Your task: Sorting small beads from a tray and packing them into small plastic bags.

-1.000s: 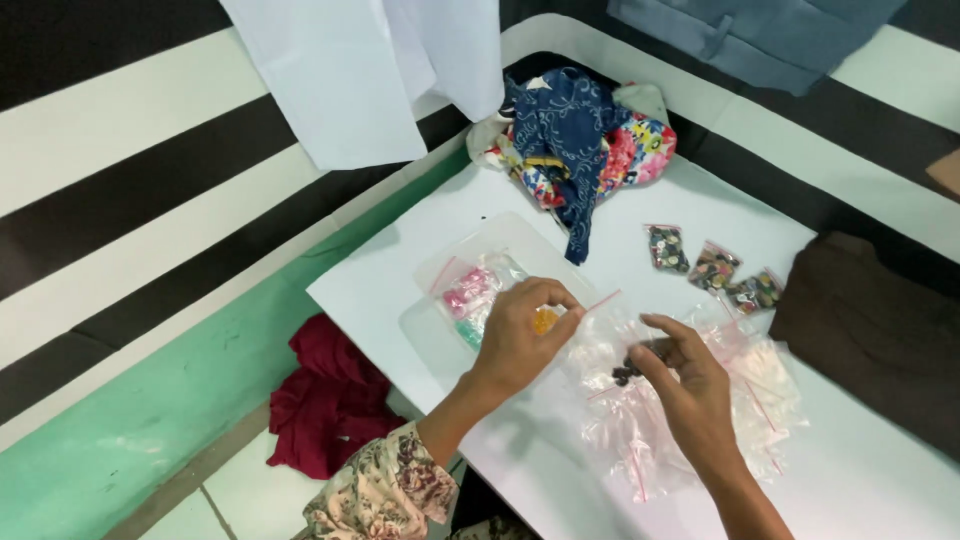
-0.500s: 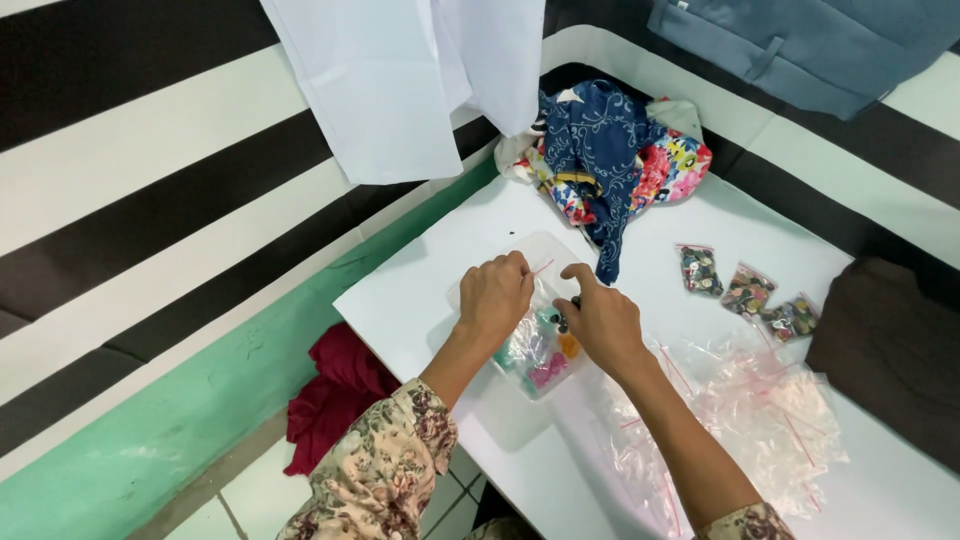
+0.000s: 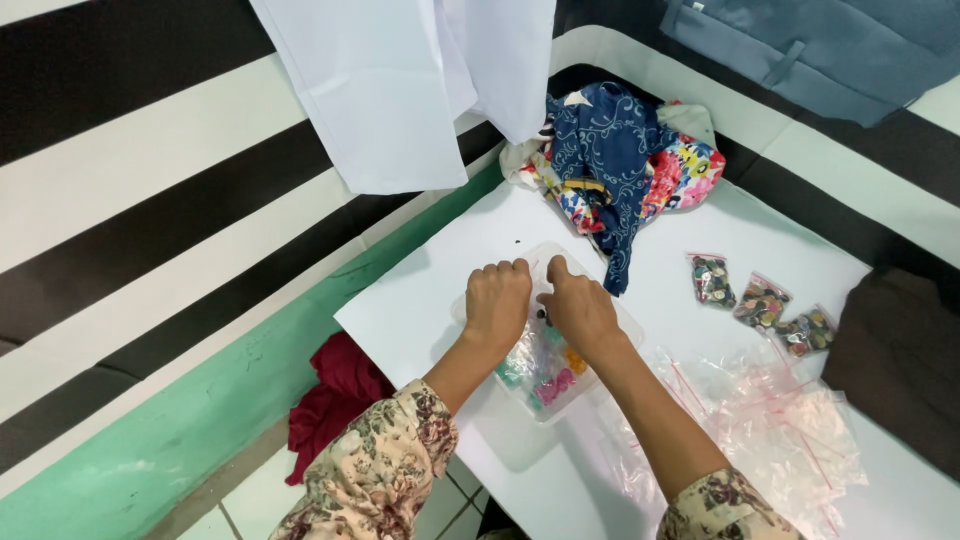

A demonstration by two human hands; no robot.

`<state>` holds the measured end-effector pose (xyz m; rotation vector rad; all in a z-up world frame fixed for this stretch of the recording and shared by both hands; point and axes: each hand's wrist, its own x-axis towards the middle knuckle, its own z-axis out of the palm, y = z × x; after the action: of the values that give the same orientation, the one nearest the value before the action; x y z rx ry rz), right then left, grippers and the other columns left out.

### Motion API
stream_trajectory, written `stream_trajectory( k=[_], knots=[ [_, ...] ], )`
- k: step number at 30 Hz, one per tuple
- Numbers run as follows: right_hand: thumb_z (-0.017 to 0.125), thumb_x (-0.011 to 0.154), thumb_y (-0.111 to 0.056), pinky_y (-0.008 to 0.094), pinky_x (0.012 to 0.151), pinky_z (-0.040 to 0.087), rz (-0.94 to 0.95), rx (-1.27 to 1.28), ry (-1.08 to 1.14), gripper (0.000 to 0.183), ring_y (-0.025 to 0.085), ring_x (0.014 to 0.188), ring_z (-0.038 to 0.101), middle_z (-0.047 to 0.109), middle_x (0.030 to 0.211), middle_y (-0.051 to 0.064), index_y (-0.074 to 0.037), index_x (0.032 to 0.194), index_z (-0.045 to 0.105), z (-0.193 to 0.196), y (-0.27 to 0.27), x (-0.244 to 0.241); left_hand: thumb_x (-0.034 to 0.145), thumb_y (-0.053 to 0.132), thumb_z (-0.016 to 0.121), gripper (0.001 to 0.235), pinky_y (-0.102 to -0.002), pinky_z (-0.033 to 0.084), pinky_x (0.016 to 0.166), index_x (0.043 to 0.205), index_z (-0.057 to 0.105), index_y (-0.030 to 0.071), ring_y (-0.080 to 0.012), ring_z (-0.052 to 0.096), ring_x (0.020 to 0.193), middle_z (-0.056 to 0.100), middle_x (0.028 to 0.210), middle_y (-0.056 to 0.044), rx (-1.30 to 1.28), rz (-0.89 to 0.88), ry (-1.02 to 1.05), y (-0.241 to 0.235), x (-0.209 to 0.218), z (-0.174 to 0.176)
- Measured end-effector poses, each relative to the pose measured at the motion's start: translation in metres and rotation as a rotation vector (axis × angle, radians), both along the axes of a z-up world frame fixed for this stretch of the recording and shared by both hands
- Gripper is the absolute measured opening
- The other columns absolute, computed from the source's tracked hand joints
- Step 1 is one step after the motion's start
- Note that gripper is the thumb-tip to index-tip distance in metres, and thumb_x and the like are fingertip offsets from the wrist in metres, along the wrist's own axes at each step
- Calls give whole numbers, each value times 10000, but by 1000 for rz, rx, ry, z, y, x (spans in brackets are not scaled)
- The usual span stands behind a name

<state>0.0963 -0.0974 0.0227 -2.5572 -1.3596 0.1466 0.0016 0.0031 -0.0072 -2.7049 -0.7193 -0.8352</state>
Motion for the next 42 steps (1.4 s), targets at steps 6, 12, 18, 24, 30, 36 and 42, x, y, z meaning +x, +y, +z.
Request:
stream_trajectory(
  k=[6,12,18,24,30,36,42],
  knots=[
    [621,939,-233,469,630,621,148,-156,-336,124,346,727,771,738,730,136,-148,1029,634,-68,12,31,696,44,783,152,-323,490,519,762,675,128,-205,653,532,614,567,-19,39,-51,8,0,4,-3],
    [621,939,-180,468,594,620,81,-108,-291,173,330,694,763,736,748,94,-140,1078,715,-24,-12,15,761,66,769,97,-344,508,548,794,693,117,-226,674,564,628,597,-37,-82,-91,-6,2,5,-7],
    [638,984,-272,522,691,620,-48,23,-130,183,367,761,764,729,803,89,-186,1109,740,56,-96,1,887,221,720,117,-448,542,640,873,703,106,-313,716,674,663,706,-89,-443,-269,-14,-38,2,14],
    [629,988,-296,474,712,618,-230,-8,34,218,314,755,760,736,806,69,-193,1134,754,65,-222,-10,929,241,690,135,-461,537,769,1008,719,135,-350,737,814,712,844,-118,-630,-589,213,-146,5,52],
    [644,967,-228,455,720,608,-470,-1,218,233,295,750,754,763,856,91,-162,1154,766,97,-352,-52,935,180,676,169,-460,525,813,1079,726,108,-357,741,882,724,912,-153,-743,-931,492,-264,19,64],
    [736,895,-268,408,662,613,-690,158,184,212,256,762,770,783,858,50,-223,1097,786,89,-483,-84,924,211,694,196,-445,522,808,1094,726,120,-334,737,888,722,907,-122,-817,-1241,641,-378,31,72],
    [704,920,-263,316,614,482,-977,259,104,197,147,615,650,796,926,-63,-220,1092,790,53,-597,-98,955,312,611,230,-442,491,862,1097,734,180,-270,696,953,728,1033,-55,-873,-1310,663,-475,54,46]
  ],
)
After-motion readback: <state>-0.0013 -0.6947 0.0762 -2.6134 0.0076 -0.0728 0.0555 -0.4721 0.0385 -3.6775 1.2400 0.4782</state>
